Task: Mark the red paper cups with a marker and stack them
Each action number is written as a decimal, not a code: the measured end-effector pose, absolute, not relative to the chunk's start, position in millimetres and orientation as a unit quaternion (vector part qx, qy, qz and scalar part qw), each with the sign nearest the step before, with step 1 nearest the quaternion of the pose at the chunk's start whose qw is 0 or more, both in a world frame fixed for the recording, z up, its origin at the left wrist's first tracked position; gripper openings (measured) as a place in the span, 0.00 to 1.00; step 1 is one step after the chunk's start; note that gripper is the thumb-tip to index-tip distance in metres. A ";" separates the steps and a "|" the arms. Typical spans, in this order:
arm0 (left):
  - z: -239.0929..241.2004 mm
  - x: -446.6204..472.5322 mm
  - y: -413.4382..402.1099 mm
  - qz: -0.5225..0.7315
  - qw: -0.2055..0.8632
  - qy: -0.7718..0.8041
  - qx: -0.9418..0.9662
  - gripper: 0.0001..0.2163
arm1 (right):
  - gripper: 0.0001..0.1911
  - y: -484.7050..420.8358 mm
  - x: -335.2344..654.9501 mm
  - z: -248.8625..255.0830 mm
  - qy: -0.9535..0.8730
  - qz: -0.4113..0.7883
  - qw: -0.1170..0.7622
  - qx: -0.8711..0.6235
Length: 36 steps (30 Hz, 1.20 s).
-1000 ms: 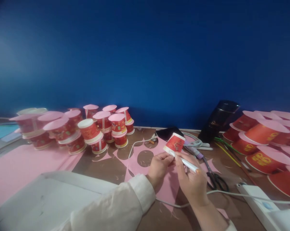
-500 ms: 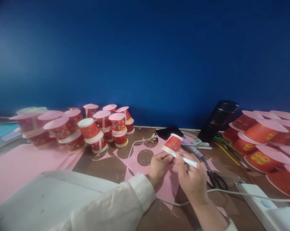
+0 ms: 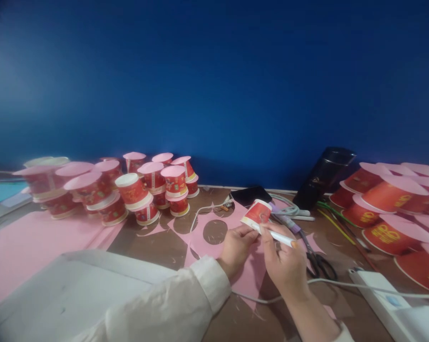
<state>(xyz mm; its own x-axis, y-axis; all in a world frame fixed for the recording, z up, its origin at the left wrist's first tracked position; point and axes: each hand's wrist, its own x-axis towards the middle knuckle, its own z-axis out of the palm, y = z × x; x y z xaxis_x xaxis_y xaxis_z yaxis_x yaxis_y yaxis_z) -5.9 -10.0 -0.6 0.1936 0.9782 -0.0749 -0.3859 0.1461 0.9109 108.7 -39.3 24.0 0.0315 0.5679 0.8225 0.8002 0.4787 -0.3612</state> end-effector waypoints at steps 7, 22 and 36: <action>3.8 -6.8 -12.6 0.518 0.647 0.375 0.415 0.11 | 0.11 -40.6 107.4 25.2 -0.698 -0.151 0.510 -0.480; -5.2 -4.5 -7.9 0.527 0.685 0.336 0.375 0.13 | 0.12 -42.5 108.4 24.6 -0.681 -0.171 0.515 -0.491; -5.2 -5.7 -6.4 0.539 0.723 0.284 0.326 0.19 | 0.11 -37.9 112.8 19.2 -0.681 -0.207 0.499 -0.494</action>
<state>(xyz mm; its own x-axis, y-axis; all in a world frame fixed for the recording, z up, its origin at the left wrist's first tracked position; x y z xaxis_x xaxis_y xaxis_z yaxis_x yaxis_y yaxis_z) -5.7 -6.4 -5.2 0.2573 0.9645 -0.0590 -0.5942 0.2060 0.7775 112.8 -37.9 19.2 -0.0143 0.4667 0.8843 0.8801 0.4257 -0.2104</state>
